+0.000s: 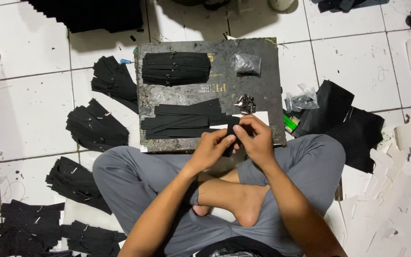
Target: The person sits cross-legged on the floor and attaches metal clips to folded black elastic bands by hand, one band at a time, placing finished bands on the board and picking up new ones from the surrounding piles.
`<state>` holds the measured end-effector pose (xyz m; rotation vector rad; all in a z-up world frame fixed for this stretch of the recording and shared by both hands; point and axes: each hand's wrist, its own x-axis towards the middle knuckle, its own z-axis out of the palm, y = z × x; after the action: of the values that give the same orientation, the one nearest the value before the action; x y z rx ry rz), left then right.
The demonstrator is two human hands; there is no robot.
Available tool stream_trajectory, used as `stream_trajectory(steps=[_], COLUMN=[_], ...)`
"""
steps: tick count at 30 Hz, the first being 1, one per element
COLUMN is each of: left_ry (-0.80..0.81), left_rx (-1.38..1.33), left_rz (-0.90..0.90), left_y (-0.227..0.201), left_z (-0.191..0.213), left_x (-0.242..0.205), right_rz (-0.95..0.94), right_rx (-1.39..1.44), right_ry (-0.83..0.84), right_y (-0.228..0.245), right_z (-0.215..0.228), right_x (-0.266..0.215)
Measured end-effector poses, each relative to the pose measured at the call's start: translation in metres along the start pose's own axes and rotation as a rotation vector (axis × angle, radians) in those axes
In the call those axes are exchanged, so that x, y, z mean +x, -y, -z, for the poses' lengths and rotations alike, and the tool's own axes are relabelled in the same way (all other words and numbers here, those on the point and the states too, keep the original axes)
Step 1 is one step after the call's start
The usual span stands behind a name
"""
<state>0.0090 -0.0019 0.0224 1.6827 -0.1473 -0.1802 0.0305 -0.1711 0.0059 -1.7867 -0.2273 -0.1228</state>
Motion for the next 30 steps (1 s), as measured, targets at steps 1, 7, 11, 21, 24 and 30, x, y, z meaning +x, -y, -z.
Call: stream_trajectory(steps=[1,7,11,21,24,30], left_ry=[0.003,-0.294,-0.297,-0.261,-0.256,-0.299], left_rx=[-0.001,0.210,0.079,-0.019,0.012,-0.150], left_rz=[0.004,-0.261,-0.146,-0.004,-0.005,0.150], left_y=[-0.002,0.007,0.017,0.022,0.024,0.033], left_z=[0.002,0.007,0.008,0.003,0.004,-0.006], left_x=[0.000,0.006,0.004,0.002,0.000,0.000], right_rz=[-0.005,-0.195,-0.196,-0.149,-0.131,0.052], right_rx=[0.000,0.109,0.094,0.093,0.127,-0.056], right_ry=[-0.002,0.086,0.141,0.100,0.105,0.040], right_y=[-0.005,-0.016,-0.009,-0.002,-0.005,0.008], right_z=[0.001,0.006,0.005,-0.001,-0.002,-0.005], right_x=[-0.001,-0.006,-0.005,-0.008,-0.010,-0.010])
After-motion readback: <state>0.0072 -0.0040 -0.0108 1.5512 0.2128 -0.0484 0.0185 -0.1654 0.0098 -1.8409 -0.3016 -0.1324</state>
